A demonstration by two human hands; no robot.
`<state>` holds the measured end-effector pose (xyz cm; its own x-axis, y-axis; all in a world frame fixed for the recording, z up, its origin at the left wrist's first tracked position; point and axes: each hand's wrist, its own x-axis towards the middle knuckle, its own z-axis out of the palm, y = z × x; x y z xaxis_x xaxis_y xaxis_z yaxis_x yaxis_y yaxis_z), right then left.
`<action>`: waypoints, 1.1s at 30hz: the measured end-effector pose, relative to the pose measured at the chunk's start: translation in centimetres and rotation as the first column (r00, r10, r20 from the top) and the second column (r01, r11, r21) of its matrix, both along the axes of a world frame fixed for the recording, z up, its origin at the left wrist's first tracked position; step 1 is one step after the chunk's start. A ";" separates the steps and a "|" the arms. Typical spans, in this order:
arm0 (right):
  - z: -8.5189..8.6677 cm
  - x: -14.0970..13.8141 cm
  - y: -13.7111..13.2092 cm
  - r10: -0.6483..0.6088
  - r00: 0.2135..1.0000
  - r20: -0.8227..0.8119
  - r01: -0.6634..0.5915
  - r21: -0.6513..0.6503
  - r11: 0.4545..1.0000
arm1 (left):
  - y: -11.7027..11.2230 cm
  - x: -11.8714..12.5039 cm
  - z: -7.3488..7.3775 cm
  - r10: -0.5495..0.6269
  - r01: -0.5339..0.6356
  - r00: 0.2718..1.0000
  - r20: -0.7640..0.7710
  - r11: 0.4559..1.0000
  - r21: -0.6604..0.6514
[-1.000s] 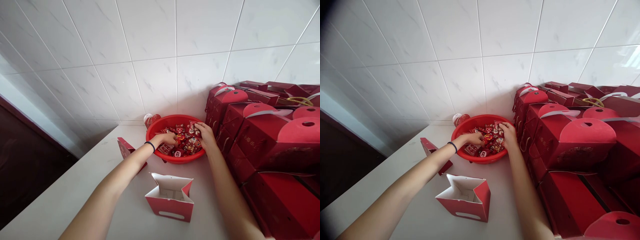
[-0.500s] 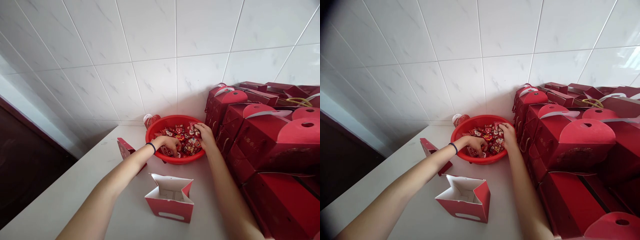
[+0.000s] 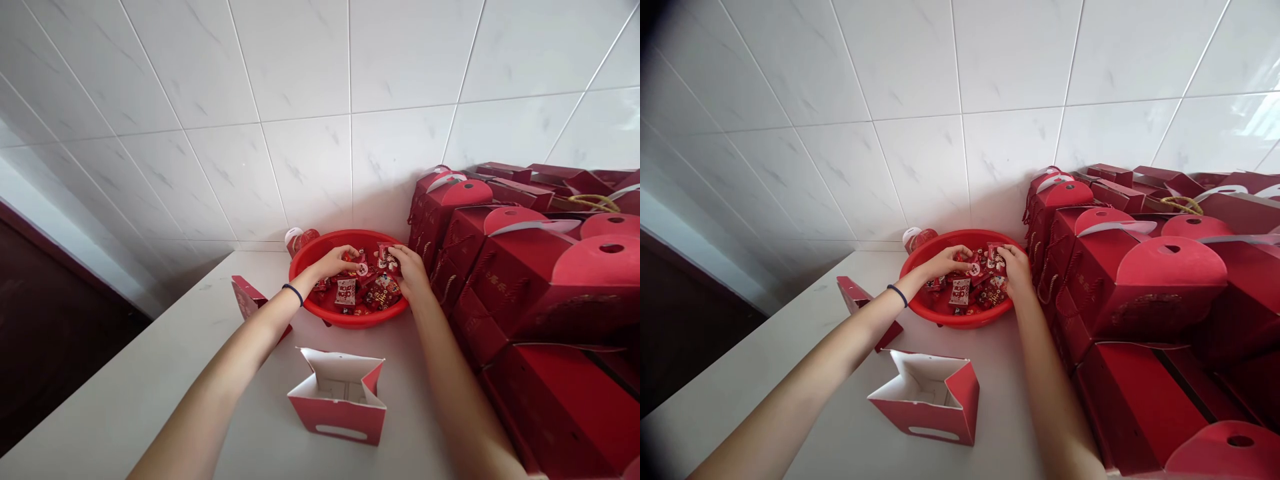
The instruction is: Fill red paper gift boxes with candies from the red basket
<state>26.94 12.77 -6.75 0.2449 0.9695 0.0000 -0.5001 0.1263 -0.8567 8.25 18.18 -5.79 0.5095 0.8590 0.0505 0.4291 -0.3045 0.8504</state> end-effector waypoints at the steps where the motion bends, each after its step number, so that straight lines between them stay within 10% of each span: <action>1: 0.0 0.0 0.0 0.003 1.000 0.006 -0.003 0.004 1.000 | -0.2 0.0 0.2 0.015 -0.016 1.000 0.005 1.000 0.018; 16: 0.2 -0.3 -0.6 0.136 0.982 0.132 -0.147 0.073 0.986 | -2.0 1.0 1.9 0.056 -0.069 0.961 0.272 0.997 0.037; 23: 3.0 -1.1 -3.2 0.215 0.941 0.263 -0.273 0.208 0.939 | -6.3 0.7 4.0 0.077 -0.083 0.882 0.464 0.997 -0.007; 33: 7.6 -1.4 -9.8 -0.030 0.845 0.534 -0.210 0.382 0.900 | -14.7 -4.4 7.5 -0.043 0.059 0.883 0.467 0.998 -0.019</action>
<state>25.57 2.99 0.90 0.0032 0.8652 0.5015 -0.0278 0.5014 -0.8648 3.84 3.52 1.67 0.4770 0.8377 0.2658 -0.0343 -0.2845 0.9581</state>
